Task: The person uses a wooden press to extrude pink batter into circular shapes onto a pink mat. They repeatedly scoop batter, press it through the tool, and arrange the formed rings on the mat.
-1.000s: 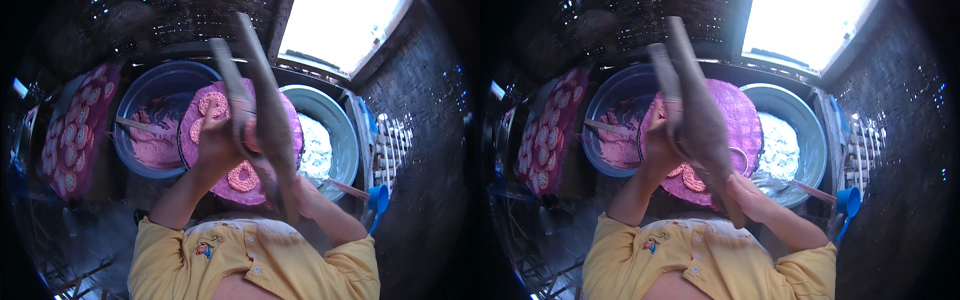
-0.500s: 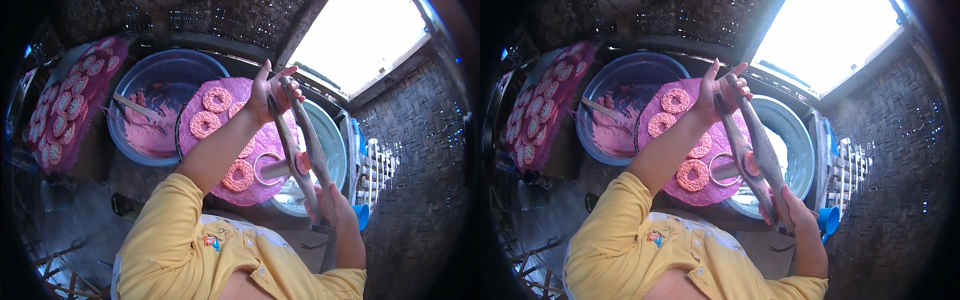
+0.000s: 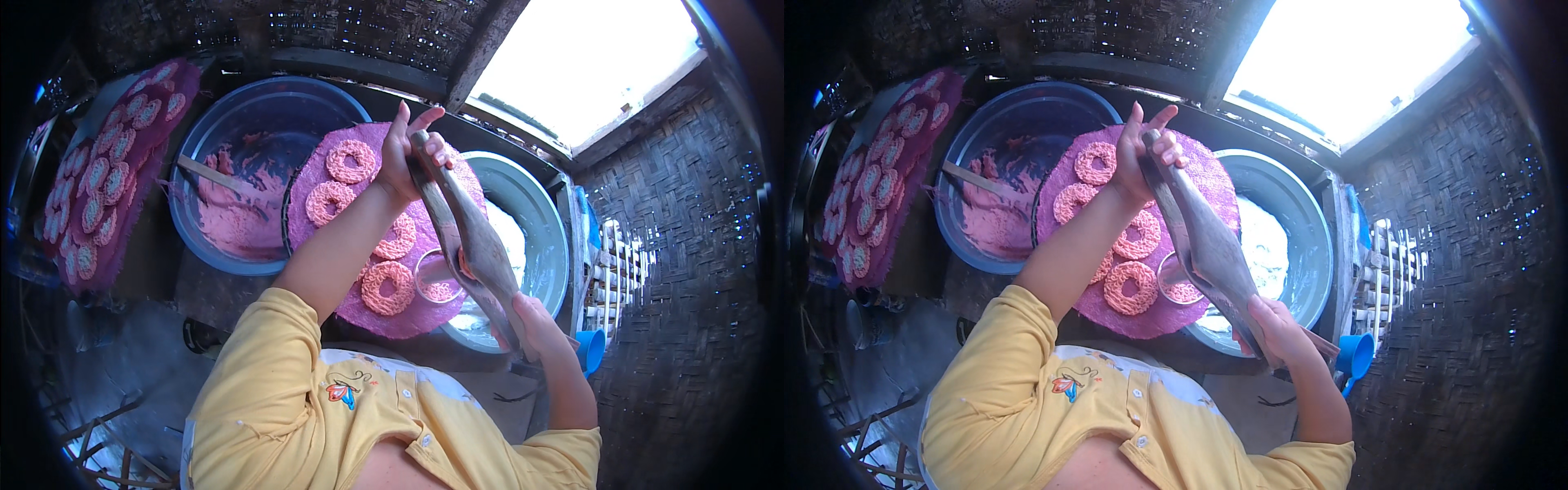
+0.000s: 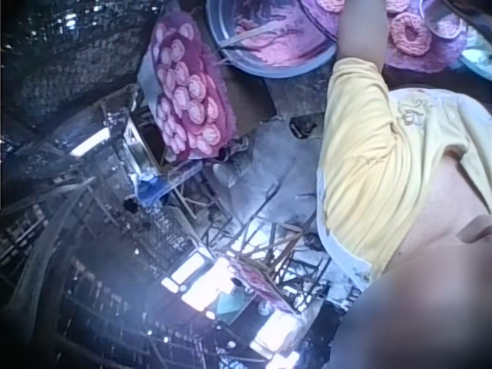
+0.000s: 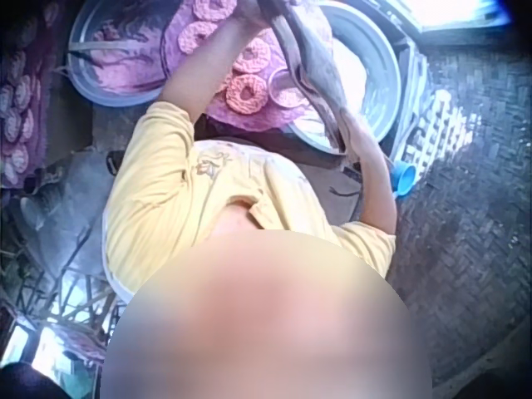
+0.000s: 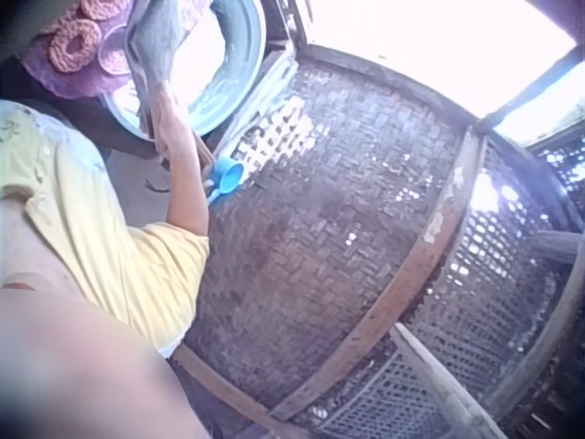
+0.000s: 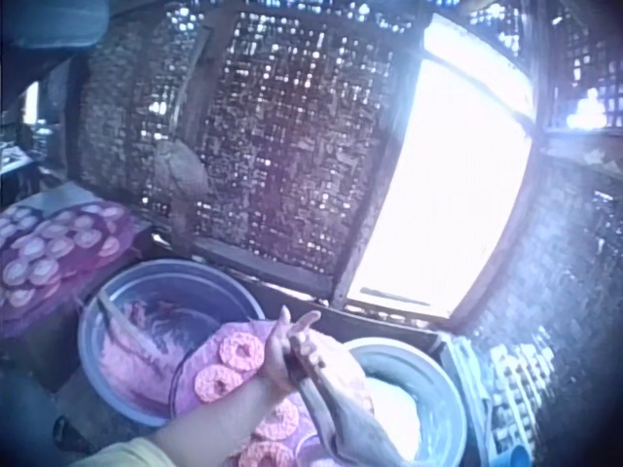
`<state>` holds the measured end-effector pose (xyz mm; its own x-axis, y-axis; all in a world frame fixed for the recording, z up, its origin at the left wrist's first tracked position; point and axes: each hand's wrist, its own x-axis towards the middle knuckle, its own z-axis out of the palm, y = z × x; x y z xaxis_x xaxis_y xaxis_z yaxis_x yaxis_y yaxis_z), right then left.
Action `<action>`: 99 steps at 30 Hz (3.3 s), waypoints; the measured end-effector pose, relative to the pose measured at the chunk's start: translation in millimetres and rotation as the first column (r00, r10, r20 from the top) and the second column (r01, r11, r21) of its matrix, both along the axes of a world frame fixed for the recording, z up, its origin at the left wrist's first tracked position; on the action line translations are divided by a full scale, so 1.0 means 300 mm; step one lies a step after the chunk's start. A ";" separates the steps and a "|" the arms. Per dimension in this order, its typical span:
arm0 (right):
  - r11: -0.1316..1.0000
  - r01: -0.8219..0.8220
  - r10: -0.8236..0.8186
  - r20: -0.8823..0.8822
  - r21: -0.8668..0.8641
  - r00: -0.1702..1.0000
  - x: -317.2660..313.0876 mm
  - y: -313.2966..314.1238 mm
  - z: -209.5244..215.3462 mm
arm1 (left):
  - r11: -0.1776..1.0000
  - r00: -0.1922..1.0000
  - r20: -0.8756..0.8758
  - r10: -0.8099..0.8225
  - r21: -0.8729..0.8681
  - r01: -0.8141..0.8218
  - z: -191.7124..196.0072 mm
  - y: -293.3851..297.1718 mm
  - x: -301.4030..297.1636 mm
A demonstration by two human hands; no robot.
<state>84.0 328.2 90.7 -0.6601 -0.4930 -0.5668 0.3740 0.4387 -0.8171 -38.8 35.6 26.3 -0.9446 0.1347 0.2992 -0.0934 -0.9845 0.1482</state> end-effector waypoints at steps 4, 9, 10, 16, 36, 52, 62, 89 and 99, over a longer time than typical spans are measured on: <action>0.989 0.135 -0.127 -0.111 0.067 0.986 -0.024 -0.028 0.007 | 0.998 0.998 -0.068 -0.010 0.065 0.015 -0.007 -0.014 -0.049; 0.974 0.141 -0.102 -0.214 0.177 0.972 -0.003 -0.008 0.079 | 0.980 0.980 -0.188 -0.064 0.174 0.098 -0.024 0.061 -0.048; 0.970 0.137 -0.094 -0.212 0.199 0.973 0.006 0.000 0.089 | 0.987 0.998 -0.033 -0.044 0.153 0.049 -0.025 0.080 -0.032; 0.976 0.115 -0.095 -0.115 0.184 0.989 0.064 0.012 0.078 | 0.997 0.965 0.263 -0.001 0.072 -0.018 -0.019 0.087 0.077; 0.999 -0.029 0.001 -0.680 -0.030 0.733 -0.051 -0.227 -0.053 | 0.299 0.929 -0.352 0.116 -0.879 -0.371 -0.023 -0.040 0.318; 0.804 0.307 0.247 -0.756 0.509 0.607 -0.076 -0.185 -0.226 | -0.654 0.390 -0.919 0.050 -0.325 -0.683 0.114 -0.369 0.605; 0.833 0.245 0.287 -0.766 0.496 0.574 -0.121 -0.185 -0.165 | -0.801 0.363 -0.921 -0.140 -0.110 -0.588 0.110 -0.394 0.610; 0.992 0.006 0.122 -0.990 0.122 0.066 -0.250 -0.412 0.213 | -0.920 0.350 -0.922 -0.166 0.017 -0.392 0.096 -0.363 0.559; 0.844 -0.299 0.377 -0.889 0.446 -0.260 0.087 -0.607 0.610 | -0.381 0.223 -0.883 0.413 0.055 0.923 0.681 0.267 0.537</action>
<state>110.3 146.2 273.7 -0.2008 -0.8814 0.4276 -0.9788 0.1988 -0.0497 122.5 115.7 230.6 -0.1799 -0.6891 0.7020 -0.9761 0.2137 -0.0404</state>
